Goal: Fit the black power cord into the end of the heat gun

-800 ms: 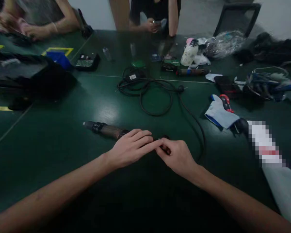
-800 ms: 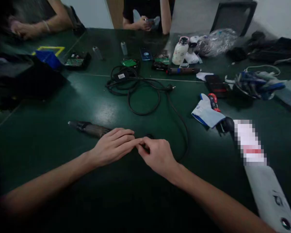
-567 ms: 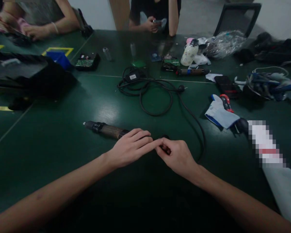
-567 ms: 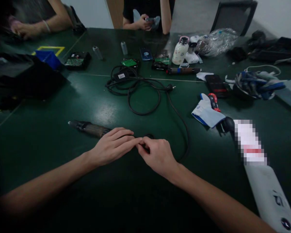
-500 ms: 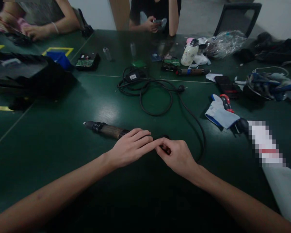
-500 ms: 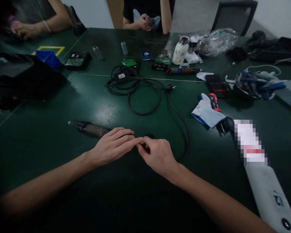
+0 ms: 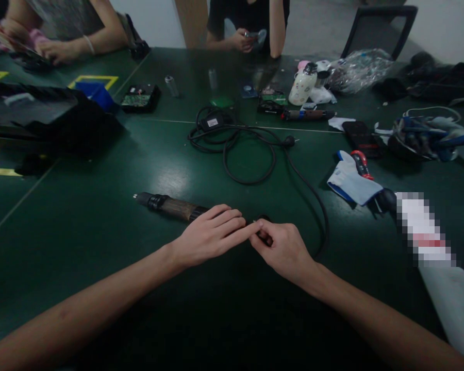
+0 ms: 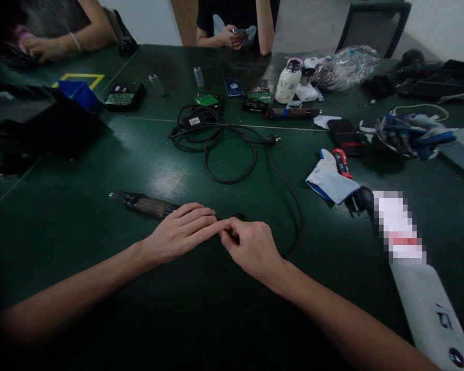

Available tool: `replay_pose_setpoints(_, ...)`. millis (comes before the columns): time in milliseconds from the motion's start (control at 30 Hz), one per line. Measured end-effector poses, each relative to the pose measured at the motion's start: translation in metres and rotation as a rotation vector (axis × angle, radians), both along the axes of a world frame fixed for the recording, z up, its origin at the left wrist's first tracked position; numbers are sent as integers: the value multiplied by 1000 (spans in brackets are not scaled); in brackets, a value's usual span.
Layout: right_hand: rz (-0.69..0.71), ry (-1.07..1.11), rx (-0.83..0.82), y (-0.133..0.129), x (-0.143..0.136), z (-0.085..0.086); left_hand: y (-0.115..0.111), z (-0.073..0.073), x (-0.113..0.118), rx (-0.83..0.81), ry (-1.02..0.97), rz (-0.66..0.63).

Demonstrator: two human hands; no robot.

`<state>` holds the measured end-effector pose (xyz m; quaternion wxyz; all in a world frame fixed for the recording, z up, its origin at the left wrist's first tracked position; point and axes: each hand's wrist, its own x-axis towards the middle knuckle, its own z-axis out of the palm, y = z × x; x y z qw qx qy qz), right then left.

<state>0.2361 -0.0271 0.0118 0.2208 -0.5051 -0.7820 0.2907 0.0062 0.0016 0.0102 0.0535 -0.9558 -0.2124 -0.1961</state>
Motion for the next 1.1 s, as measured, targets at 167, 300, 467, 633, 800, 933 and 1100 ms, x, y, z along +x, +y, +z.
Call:
replay_pose_setpoints(167, 21, 1, 7, -1, 1, -1, 0, -1, -1, 9, 17, 2)
replay_pose_setpoints(300, 12, 7, 3, -1, 0, 1, -1, 1, -1, 15, -2, -1)
replay_pose_setpoints(467, 8, -5, -13, -2, -1, 2, -1, 2, 0, 28, 4, -7)
replay_pose_setpoints(633, 8, -13, 0, -1, 0, 2, 0, 1, -1, 37, 33, -22)
replay_pose_setpoints(800, 14, -19, 4, -1, 0, 2, 2, -1, -1, 19, 17, -14)
replay_pose_setpoints(933, 17, -29, 1, -1, 0, 3, 1, -2, -1, 18, -13, -39)
replay_pose_setpoints(1100, 26, -22, -3, -1, 0, 3, 1, -4, -2, 30, -4, -12)
